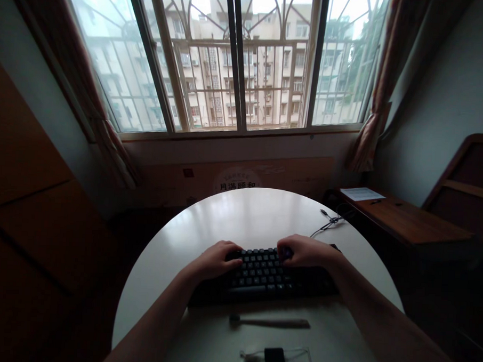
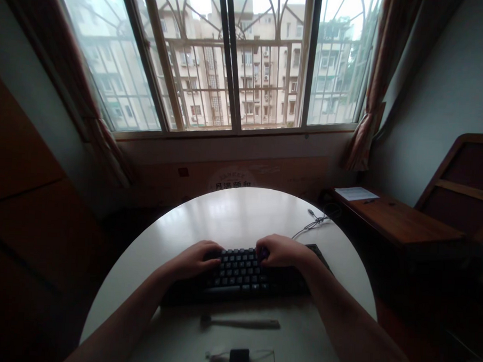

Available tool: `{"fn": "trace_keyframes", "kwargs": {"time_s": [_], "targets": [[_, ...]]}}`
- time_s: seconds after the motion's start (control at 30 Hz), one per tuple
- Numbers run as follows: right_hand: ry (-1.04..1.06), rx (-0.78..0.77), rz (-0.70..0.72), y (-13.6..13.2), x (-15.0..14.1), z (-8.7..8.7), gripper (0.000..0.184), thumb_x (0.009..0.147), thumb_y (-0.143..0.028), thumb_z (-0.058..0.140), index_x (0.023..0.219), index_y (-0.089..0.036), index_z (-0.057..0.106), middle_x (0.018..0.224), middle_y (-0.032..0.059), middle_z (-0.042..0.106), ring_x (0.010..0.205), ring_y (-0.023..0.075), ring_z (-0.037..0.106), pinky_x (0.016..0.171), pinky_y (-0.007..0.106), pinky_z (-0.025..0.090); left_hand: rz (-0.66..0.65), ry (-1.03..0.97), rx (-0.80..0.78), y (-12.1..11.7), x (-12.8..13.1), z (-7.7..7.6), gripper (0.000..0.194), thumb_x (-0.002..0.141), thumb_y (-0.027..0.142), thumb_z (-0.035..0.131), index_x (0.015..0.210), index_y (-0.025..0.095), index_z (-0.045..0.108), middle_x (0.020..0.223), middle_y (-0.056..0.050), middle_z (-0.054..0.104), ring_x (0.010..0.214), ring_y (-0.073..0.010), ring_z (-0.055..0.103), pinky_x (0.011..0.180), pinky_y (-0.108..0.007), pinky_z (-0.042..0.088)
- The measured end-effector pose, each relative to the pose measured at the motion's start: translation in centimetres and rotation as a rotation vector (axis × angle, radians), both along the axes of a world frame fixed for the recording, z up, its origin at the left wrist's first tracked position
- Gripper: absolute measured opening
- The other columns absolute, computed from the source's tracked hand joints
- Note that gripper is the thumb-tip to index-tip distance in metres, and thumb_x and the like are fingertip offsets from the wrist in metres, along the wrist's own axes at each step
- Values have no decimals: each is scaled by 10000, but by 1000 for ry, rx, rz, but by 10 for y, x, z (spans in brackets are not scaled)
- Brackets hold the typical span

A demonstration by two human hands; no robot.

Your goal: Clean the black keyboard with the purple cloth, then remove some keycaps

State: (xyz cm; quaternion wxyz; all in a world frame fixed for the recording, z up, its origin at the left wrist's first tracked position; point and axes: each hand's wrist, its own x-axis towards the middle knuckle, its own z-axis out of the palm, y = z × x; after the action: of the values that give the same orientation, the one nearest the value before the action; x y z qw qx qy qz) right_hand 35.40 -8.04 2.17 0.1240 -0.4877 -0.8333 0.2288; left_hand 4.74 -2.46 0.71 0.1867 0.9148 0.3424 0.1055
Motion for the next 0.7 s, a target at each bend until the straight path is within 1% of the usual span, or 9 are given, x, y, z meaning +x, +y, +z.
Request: {"fn": "trace_keyframes", "kwargs": {"time_s": [0.03,0.1,0.17,0.2,0.27,0.33,0.4,0.6,0.7], "targets": [[6,22,-18,1,0,-2,324,683,-241,690,1004,-207,697,941,45,666,860,209,606,746,285,456,0,-2,0,0,0,0,377,883,465,563,1167,239,665,1175,-69,659,1105,-257,575,972,-370,436],[32,60,-39,3,1,-5,539,652,-246,726,1184,-236,643,1120,74,620,1042,257,560,887,338,444,2,1,-3,0,0,0,385,883,469,561,1171,237,666,1175,-70,659,1101,-258,576,968,-370,438],[63,55,-57,7,2,-9,708,647,-242,733,1331,-251,555,1284,96,542,1211,295,463,1022,392,374,4,8,-7,0,1,0,389,884,469,559,1176,236,665,1180,-73,656,1107,-260,573,972,-371,440],[82,22,-70,9,2,-11,760,653,-233,724,1382,-249,510,1324,102,516,1247,301,435,1052,404,349,6,11,-10,-1,1,1,390,885,469,558,1180,236,664,1183,-74,654,1112,-261,571,976,-373,439],[131,-83,-78,13,1,-16,804,675,-192,685,1440,-229,442,1298,109,531,1213,287,472,1040,399,369,10,13,-14,-1,1,1,393,887,471,556,1182,234,663,1189,-77,652,1120,-262,568,984,-374,438],[176,-164,-55,16,1,-19,820,687,-152,650,1466,-222,403,1202,94,571,1114,259,538,986,375,415,10,12,-14,-1,1,1,393,887,474,555,1178,233,665,1187,-77,653,1119,-261,569,985,-373,438],[200,-188,-29,18,2,-21,834,690,-136,643,1478,-228,385,1148,77,577,1062,243,556,959,361,430,7,12,-10,0,2,1,394,885,479,556,1172,233,667,1184,-77,655,1115,-262,570,983,-376,438],[263,-316,3,23,8,-21,952,660,-133,679,1522,-249,293,1175,55,539,1050,216,550,943,325,433,18,11,-13,1,2,-1,389,876,466,565,1175,238,666,1191,-74,655,1115,-262,570,975,-377,440],[263,-312,-11,25,7,-24,955,659,-142,682,1524,-244,290,1139,52,548,1004,208,554,908,320,443,15,21,-13,2,2,-1,385,877,463,565,1171,236,666,1199,-76,652,1121,-263,569,978,-380,439]]}}
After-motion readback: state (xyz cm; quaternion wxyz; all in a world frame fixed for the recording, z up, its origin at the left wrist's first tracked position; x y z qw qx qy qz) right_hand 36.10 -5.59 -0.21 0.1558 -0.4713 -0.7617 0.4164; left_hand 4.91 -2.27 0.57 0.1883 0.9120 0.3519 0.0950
